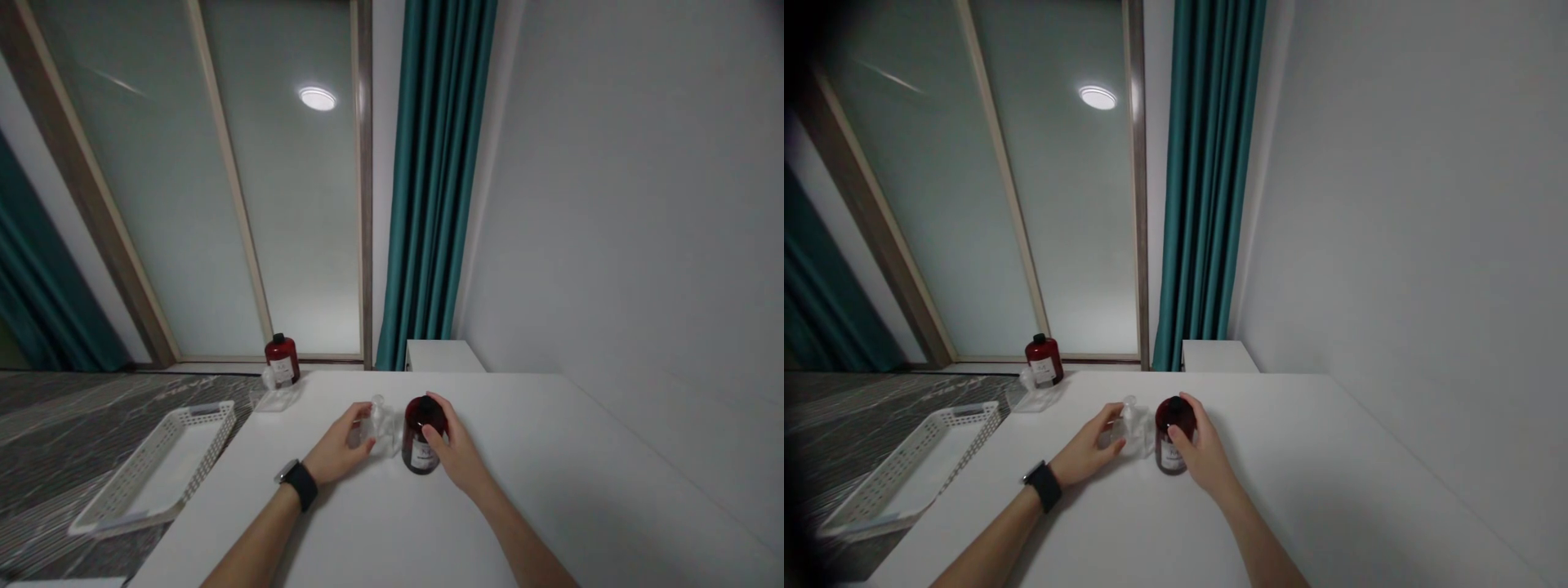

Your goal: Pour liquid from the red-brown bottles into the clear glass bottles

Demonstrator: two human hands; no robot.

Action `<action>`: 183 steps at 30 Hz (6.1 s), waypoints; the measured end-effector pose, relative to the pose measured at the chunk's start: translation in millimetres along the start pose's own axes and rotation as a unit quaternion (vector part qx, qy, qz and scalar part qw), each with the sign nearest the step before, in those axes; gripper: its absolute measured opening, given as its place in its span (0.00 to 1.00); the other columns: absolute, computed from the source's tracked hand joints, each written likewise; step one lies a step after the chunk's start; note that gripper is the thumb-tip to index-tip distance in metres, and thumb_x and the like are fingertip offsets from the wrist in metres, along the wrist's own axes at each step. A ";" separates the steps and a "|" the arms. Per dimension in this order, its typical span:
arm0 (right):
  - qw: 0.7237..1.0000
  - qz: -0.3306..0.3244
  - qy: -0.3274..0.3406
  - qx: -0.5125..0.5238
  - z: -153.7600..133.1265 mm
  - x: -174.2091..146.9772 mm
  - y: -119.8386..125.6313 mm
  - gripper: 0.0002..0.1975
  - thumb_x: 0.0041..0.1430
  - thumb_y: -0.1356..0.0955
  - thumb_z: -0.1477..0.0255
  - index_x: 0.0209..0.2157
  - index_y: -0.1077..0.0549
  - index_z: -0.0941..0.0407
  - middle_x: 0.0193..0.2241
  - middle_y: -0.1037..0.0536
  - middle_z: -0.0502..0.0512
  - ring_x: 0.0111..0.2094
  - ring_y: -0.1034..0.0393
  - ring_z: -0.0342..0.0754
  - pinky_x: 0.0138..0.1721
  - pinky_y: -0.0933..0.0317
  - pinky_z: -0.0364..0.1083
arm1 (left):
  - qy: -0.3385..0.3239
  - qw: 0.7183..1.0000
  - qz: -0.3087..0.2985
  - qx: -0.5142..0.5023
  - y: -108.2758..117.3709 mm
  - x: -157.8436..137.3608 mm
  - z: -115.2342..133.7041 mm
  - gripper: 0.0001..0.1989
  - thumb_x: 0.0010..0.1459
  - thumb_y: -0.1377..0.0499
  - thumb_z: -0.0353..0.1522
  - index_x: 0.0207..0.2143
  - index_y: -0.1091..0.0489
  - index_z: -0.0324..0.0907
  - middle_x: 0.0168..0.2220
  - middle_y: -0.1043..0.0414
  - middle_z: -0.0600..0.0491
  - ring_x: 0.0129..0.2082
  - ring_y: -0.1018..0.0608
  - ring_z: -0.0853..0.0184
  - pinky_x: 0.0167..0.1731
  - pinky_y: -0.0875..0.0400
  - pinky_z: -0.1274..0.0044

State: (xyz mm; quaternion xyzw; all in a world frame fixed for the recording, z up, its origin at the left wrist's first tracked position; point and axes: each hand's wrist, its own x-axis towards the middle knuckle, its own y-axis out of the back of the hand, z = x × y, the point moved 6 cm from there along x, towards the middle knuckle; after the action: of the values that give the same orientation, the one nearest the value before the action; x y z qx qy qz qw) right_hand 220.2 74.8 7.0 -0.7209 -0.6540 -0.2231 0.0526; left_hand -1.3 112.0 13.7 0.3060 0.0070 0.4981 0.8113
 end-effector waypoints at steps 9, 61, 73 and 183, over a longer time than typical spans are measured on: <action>1.000 0.019 0.015 0.003 4.8 1.8 5.3 0.28 0.59 0.32 0.64 0.59 0.38 0.53 0.58 0.31 0.60 0.59 0.36 0.56 0.63 0.46 0.59 | -0.009 1.000 -0.003 0.030 -1.3 -1.5 1.1 0.22 0.55 0.39 0.30 0.52 0.38 0.41 0.50 0.29 0.45 0.50 0.25 0.57 0.52 0.30 0.64; 0.993 -0.098 0.041 -0.044 -27.6 -43.4 -38.9 0.37 0.54 0.29 0.74 0.64 0.43 0.48 0.61 0.39 0.61 0.61 0.40 0.57 0.56 0.35 0.56 | -0.092 0.986 0.013 -0.135 9.4 -12.0 58.5 0.19 0.56 0.36 0.48 0.40 0.24 0.43 0.51 0.33 0.45 0.55 0.31 0.53 0.58 0.39 0.62; 0.991 -0.096 0.032 -0.092 -18.1 -44.6 -45.1 0.41 0.50 0.27 0.74 0.64 0.43 0.48 0.60 0.36 0.61 0.54 0.34 0.57 0.51 0.32 0.56 | -0.086 0.991 0.065 -0.085 -2.0 -12.3 60.7 0.20 0.56 0.38 0.50 0.33 0.31 0.42 0.48 0.31 0.45 0.53 0.31 0.54 0.56 0.38 0.64; 0.984 -0.150 0.004 -0.096 -11.0 -45.1 -47.1 0.40 0.51 0.31 0.78 0.64 0.46 0.53 0.62 0.38 0.63 0.63 0.42 0.57 0.64 0.49 0.60 | -0.063 0.964 -0.015 -0.258 -1.7 -10.4 42.6 0.29 0.61 0.38 0.45 0.59 0.42 0.43 0.50 0.27 0.43 0.57 0.30 0.54 0.59 0.44 0.61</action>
State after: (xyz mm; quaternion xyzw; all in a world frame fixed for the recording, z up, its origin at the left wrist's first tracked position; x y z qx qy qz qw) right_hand 169.9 35.8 -11.0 -0.6159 -0.7299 -0.2926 -0.0483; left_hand 8.3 82.1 44.5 0.1163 -0.1681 0.4502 0.8692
